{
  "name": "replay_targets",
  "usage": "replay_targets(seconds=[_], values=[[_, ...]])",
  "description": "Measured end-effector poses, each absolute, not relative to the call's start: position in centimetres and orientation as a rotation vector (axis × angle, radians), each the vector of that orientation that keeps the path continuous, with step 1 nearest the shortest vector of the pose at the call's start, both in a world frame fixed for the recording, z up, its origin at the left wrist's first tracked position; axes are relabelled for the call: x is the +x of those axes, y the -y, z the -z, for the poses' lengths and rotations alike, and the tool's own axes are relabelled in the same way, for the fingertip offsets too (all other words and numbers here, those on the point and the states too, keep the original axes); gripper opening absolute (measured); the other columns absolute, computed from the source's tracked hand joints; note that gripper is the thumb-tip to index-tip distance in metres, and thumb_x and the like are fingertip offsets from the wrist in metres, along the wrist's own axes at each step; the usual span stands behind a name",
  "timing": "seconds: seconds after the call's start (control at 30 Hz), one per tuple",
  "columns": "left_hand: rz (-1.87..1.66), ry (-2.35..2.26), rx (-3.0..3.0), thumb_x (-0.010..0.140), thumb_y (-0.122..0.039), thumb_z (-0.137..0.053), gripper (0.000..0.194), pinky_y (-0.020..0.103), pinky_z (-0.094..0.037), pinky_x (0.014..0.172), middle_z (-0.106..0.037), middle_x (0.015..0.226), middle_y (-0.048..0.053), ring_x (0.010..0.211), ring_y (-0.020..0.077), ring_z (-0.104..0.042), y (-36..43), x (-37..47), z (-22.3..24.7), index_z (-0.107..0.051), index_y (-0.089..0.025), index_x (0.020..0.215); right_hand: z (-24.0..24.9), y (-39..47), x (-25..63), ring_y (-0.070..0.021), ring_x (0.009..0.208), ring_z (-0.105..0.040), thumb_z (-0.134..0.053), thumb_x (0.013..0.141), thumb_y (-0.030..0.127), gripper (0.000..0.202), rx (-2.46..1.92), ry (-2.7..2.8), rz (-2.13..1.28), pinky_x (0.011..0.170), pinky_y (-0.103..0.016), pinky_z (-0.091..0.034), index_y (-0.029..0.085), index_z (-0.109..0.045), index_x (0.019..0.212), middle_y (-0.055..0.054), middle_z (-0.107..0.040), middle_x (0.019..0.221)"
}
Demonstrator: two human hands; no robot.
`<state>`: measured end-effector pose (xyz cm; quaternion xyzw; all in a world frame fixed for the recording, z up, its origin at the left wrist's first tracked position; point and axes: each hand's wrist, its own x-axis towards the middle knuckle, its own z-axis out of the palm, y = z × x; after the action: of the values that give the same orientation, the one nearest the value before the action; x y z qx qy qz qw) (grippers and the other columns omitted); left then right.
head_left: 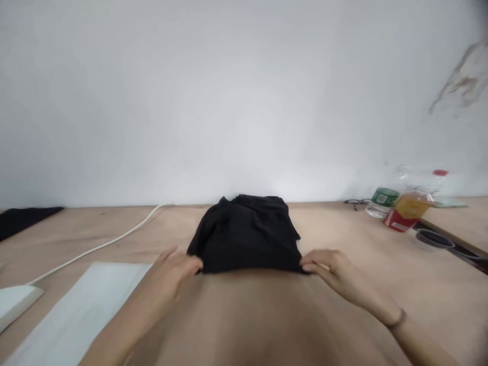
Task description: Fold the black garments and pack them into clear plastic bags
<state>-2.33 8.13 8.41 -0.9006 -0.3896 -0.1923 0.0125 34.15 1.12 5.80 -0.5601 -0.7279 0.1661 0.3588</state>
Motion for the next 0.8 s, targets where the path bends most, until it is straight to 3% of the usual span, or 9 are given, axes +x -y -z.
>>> replay_targets(seconds=[0.07,0.13,0.2,0.27,0.3,0.43,0.57,0.7,0.8], values=[[0.437,1.274,-2.956,0.089,-0.032,-0.046,0.024,0.040,-0.051,0.088,-0.073,0.096,-0.001,0.088,0.0215,-0.069,-4.1,-2.7,-8.5,-0.068,-0.033,0.099,-6.3,2.2,33.2,-0.0219,0.073,-0.067,-0.052,0.088,0.041,0.025,-1.501,1.953,-0.636,0.065,-0.032,-0.053,0.029,-0.074,0.089,-0.001,-0.074,0.084],[0.328,1.286,-3.032,0.087,-0.037,-0.052,0.032,0.042,-0.053,0.089,-0.067,0.119,0.000,0.108,0.0253,-0.062,-1.0,-2.2,-7.0,-0.059,-0.038,0.119,-5.5,4.3,31.6,-0.0250,0.093,-0.066,-0.053,0.088,0.043,0.027,-1.528,1.977,-0.668,0.081,-0.036,-0.053,0.029,-0.071,0.104,-0.003,-0.073,0.103],[0.240,1.242,-3.057,0.083,-0.040,-0.059,0.053,0.053,-0.045,0.097,-0.051,0.138,0.001,0.126,0.0316,-0.048,0.9,-1.4,-4.9,-0.045,-0.040,0.134,-3.9,5.3,29.8,-0.0300,0.120,-0.052,-0.058,0.085,0.045,0.039,-1.504,2.065,-0.614,0.102,-0.046,-0.040,0.031,-0.062,0.121,-0.004,-0.061,0.127],[0.155,1.192,-3.080,0.079,-0.046,-0.063,0.068,0.062,-0.037,0.099,-0.038,0.146,0.003,0.132,0.0363,-0.037,2.1,-1.3,-3.2,-0.034,-0.040,0.140,-2.6,5.8,28.6,-0.0325,0.134,-0.034,-0.061,0.082,0.050,0.054,-1.458,2.211,-0.597,0.111,-0.054,-0.023,0.033,-0.051,0.132,-0.004,-0.046,0.142],[0.113,1.172,-3.101,0.079,-0.048,-0.063,0.070,0.063,-0.037,0.099,-0.037,0.147,0.004,0.132,0.0370,-0.035,2.6,-1.5,-2.8,-0.032,-0.040,0.141,-2.2,6.0,28.3,-0.0322,0.135,-0.032,-0.060,0.082,0.051,0.056,-1.439,2.273,-0.608,0.112,-0.055,-0.021,0.033,-0.049,0.133,-0.003,-0.044,0.143],[0.122,1.232,-3.183,0.084,-0.044,-0.058,0.059,0.056,-0.040,0.100,-0.041,0.145,0.000,0.129,0.0322,-0.043,3.3,-2.6,-3.1,-0.035,-0.043,0.139,-2.1,5.6,28.6,-0.0270,0.132,-0.039,-0.048,0.090,0.049,0.044,-1.467,2.284,-0.550,0.109,-0.046,-0.033,0.027,-0.057,0.127,-0.006,-0.051,0.138],[0.762,1.604,-2.990,0.088,-0.038,-0.050,0.044,0.050,-0.038,0.104,-0.045,0.143,0.005,0.129,0.0285,-0.043,0.4,-2.2,-3.0,-0.047,-0.033,0.132,-1.4,3.5,28.8,-0.0267,0.137,-0.029,-0.042,0.093,0.047,0.049,-1.550,2.253,-0.384,0.112,-0.049,-0.028,0.022,-0.049,0.134,-0.008,-0.044,0.144],[1.414,1.984,-2.658,0.089,-0.037,-0.038,0.035,0.045,-0.053,0.085,-0.062,0.112,0.013,0.102,0.0265,-0.064,-4.8,-1.7,-1.4,-0.055,-0.017,0.112,-0.2,2.1,28.4,-0.0263,0.138,-0.027,-0.041,0.093,0.050,0.055,-1.587,2.308,-0.356,0.113,-0.050,-0.025,0.020,-0.041,0.139,-0.009,-0.040,0.146],[1.387,1.985,-2.709,0.086,-0.029,-0.038,0.025,0.042,-0.054,0.077,-0.066,0.090,0.008,0.086,0.0240,-0.067,-6.4,-1.7,-0.5,-0.059,-0.017,0.094,0.3,2.1,28.5,-0.0254,0.138,-0.028,-0.039,0.093,0.050,0.053,-1.578,2.294,-0.334,0.112,-0.050,-0.027,0.022,-0.042,0.139,-0.007,-0.041,0.145]])
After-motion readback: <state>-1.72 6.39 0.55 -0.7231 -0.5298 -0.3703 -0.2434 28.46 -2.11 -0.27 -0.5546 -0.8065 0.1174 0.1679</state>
